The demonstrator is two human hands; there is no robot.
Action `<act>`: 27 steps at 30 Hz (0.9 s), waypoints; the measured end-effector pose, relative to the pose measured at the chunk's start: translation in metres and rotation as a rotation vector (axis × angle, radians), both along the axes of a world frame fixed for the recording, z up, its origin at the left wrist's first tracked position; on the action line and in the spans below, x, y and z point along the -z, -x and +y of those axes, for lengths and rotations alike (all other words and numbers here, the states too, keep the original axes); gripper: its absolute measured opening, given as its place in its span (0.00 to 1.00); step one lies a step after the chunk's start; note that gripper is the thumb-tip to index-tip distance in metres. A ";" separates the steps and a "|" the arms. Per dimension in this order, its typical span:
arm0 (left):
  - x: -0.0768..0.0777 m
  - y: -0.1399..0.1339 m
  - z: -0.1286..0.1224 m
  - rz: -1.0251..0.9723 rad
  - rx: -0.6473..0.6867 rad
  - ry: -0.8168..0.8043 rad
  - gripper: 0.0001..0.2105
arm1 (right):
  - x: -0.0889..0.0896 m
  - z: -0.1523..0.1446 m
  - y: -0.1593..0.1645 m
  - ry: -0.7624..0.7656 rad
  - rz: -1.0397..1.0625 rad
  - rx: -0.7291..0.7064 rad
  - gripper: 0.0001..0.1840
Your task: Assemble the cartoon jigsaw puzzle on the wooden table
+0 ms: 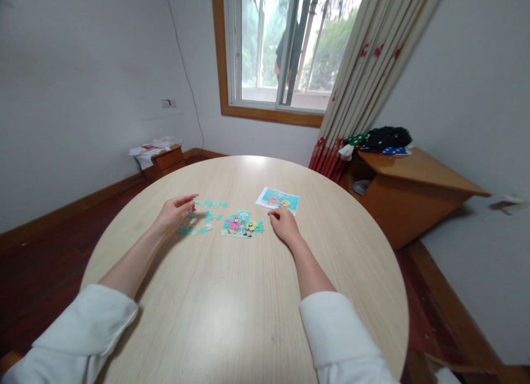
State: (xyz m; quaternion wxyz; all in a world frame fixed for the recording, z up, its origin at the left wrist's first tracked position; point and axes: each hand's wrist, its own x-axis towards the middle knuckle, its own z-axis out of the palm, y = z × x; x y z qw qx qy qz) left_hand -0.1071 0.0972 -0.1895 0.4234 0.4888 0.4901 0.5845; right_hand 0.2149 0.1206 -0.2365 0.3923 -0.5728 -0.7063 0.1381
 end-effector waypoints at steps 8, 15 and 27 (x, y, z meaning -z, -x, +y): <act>0.000 -0.002 -0.001 0.035 0.029 0.021 0.29 | -0.001 0.000 0.000 0.010 -0.028 -0.001 0.11; -0.008 -0.018 -0.009 0.050 0.033 0.044 0.32 | -0.003 -0.001 0.001 -0.041 -0.041 -0.009 0.11; 0.005 -0.053 -0.019 0.183 0.235 -0.042 0.19 | -0.034 -0.047 0.084 -0.052 0.108 -0.334 0.17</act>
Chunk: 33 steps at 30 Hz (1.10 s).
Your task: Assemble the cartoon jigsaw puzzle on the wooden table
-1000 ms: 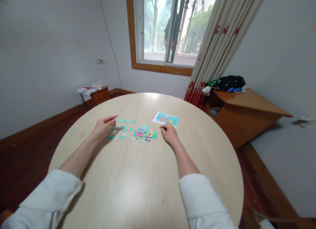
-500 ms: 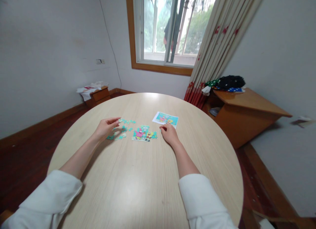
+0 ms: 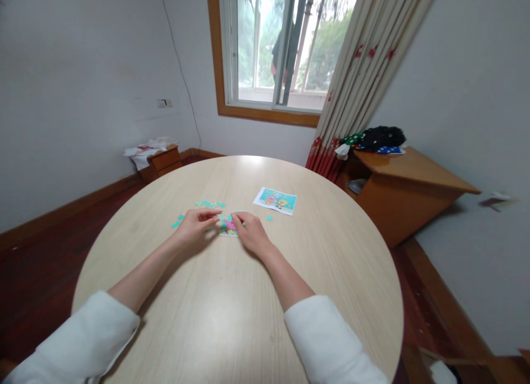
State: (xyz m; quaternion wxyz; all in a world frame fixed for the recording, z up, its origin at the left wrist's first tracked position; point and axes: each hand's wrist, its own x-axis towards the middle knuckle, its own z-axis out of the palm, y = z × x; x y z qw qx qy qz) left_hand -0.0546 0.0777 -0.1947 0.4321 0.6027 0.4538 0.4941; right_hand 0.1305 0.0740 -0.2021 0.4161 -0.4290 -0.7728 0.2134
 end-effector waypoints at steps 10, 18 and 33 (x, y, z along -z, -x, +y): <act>0.004 -0.010 -0.008 0.046 0.140 0.013 0.15 | -0.001 -0.009 0.014 0.070 0.165 0.022 0.15; 0.004 -0.010 -0.006 0.009 0.052 -0.059 0.10 | 0.005 -0.003 0.012 0.186 0.360 0.012 0.15; 0.003 -0.012 -0.012 0.321 -0.057 -0.239 0.05 | 0.007 -0.003 0.013 0.218 0.378 0.002 0.17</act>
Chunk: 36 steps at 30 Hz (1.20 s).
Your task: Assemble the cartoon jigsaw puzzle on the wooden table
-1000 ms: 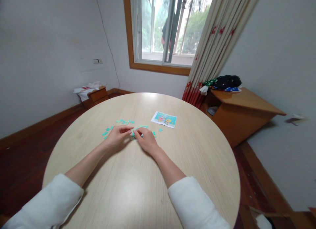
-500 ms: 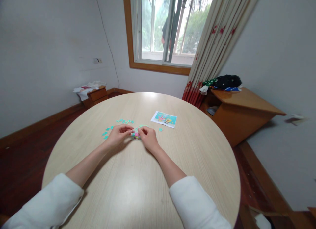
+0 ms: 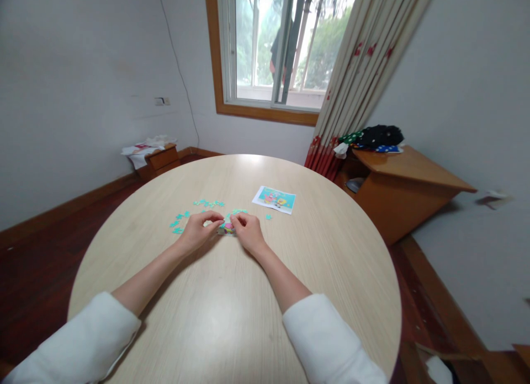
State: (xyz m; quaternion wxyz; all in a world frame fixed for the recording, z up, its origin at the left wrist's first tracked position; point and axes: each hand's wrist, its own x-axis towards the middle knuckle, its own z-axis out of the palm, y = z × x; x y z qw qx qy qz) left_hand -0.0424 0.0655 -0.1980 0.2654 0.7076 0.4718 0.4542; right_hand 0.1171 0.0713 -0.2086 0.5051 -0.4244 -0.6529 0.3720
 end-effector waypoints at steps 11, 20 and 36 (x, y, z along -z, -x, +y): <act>-0.002 0.002 -0.001 0.060 0.026 -0.117 0.06 | 0.004 0.001 -0.001 -0.003 -0.054 -0.037 0.16; 0.002 0.004 0.000 0.097 0.054 -0.159 0.06 | 0.003 0.001 -0.001 -0.019 -0.049 -0.030 0.18; 0.000 0.003 0.000 0.070 -0.003 -0.147 0.06 | 0.009 0.002 -0.001 -0.082 -0.054 -0.025 0.13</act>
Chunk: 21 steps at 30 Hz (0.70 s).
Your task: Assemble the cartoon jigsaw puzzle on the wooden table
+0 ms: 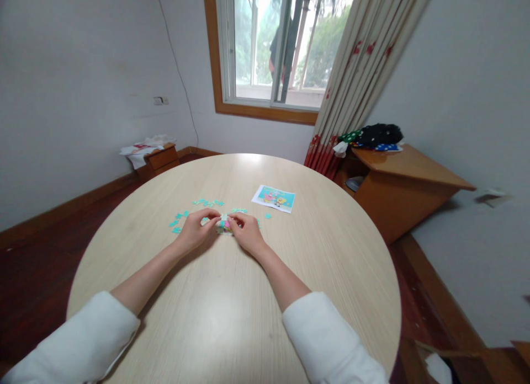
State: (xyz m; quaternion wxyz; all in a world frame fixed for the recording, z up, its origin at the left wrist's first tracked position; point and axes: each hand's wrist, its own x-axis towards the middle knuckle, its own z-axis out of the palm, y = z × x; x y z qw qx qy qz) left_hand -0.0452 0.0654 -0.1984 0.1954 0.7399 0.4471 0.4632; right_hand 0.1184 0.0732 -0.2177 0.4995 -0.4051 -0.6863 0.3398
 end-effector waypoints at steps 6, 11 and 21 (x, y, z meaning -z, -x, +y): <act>0.000 0.000 0.000 -0.002 0.002 -0.004 0.06 | 0.002 0.001 0.000 0.004 0.015 0.014 0.13; 0.001 0.000 -0.001 0.012 0.004 0.000 0.06 | -0.003 -0.001 -0.001 0.002 0.023 -0.014 0.14; 0.003 0.002 0.000 0.050 0.034 -0.003 0.06 | -0.010 0.000 -0.002 0.099 0.108 0.002 0.13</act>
